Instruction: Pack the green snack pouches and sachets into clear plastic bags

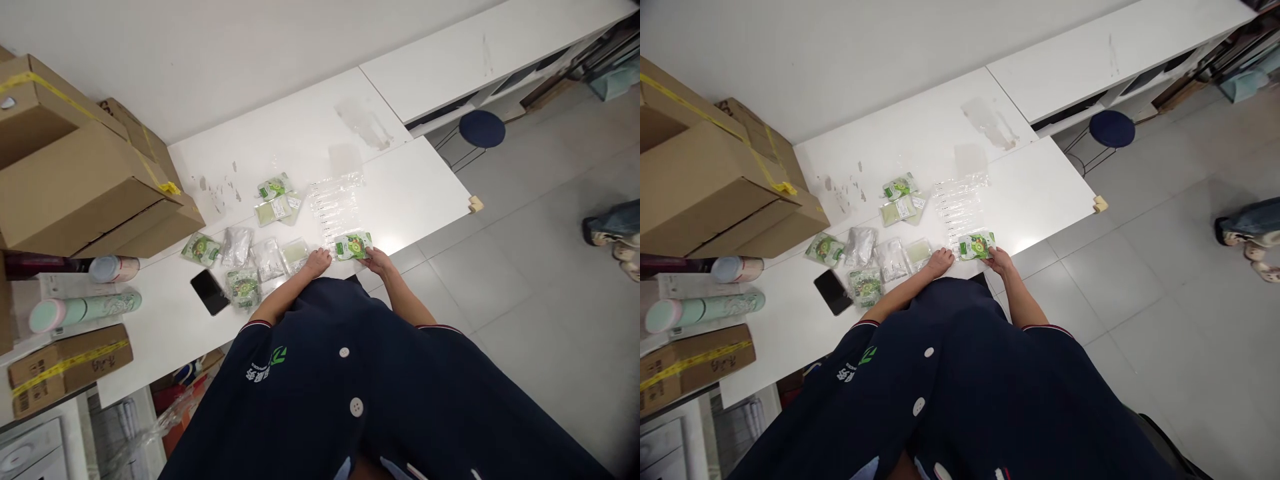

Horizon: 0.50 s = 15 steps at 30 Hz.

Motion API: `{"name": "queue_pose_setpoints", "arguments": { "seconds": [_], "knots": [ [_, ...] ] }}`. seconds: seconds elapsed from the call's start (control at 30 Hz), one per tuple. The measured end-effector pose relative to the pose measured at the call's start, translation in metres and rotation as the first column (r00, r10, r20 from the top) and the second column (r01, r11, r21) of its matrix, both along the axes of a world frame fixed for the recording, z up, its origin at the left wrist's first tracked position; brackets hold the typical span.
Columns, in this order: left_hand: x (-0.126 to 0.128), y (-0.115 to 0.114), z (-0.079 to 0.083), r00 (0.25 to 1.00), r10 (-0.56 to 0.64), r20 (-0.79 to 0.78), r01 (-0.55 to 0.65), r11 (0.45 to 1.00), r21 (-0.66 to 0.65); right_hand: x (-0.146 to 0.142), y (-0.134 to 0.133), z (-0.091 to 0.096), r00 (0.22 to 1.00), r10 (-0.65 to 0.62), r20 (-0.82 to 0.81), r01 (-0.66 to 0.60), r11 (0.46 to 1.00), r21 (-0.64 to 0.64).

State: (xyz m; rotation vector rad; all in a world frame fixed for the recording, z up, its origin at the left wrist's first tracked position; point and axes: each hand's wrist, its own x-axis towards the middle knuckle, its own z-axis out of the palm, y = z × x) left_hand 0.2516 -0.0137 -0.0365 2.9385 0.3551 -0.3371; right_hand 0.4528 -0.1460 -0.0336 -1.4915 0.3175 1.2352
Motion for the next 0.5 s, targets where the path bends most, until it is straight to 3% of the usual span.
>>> {"name": "queue_pose_setpoints", "arguments": {
  "seconds": [0.13, 0.23, 0.3, 0.37, 0.5],
  "knots": [
    [-0.005, 0.005, -0.005, 1.0, -0.003, 0.021, 0.003, 1.0, -0.006, 0.002, 0.004, 0.0, 0.997, 0.072, 0.029, -0.074, 0.996, 0.045],
    [-0.006, 0.007, -0.007, 1.0, 0.002, 0.015, -0.002, 1.0, -0.008, 0.006, 0.008, 0.0, 0.959, 0.217, 0.184, -0.199, 0.974, -0.111],
    [-0.006, 0.008, -0.006, 1.0, 0.014, 0.009, -0.014, 1.0, -0.009, 0.009, 0.009, -0.003, 0.868, 0.376, 0.324, -0.284, 0.912, -0.297],
    [-0.006, 0.009, -0.005, 1.0, 0.028, 0.005, -0.028, 0.999, -0.019, 0.013, 0.009, -0.006, 0.724, 0.532, 0.438, -0.338, 0.828, -0.447],
    [-0.007, 0.014, 0.0, 0.997, 0.072, -0.011, -0.072, 0.997, -0.038, 0.019, 0.012, -0.01, 0.46, 0.695, 0.553, -0.302, 0.708, -0.638]
  ]
}}
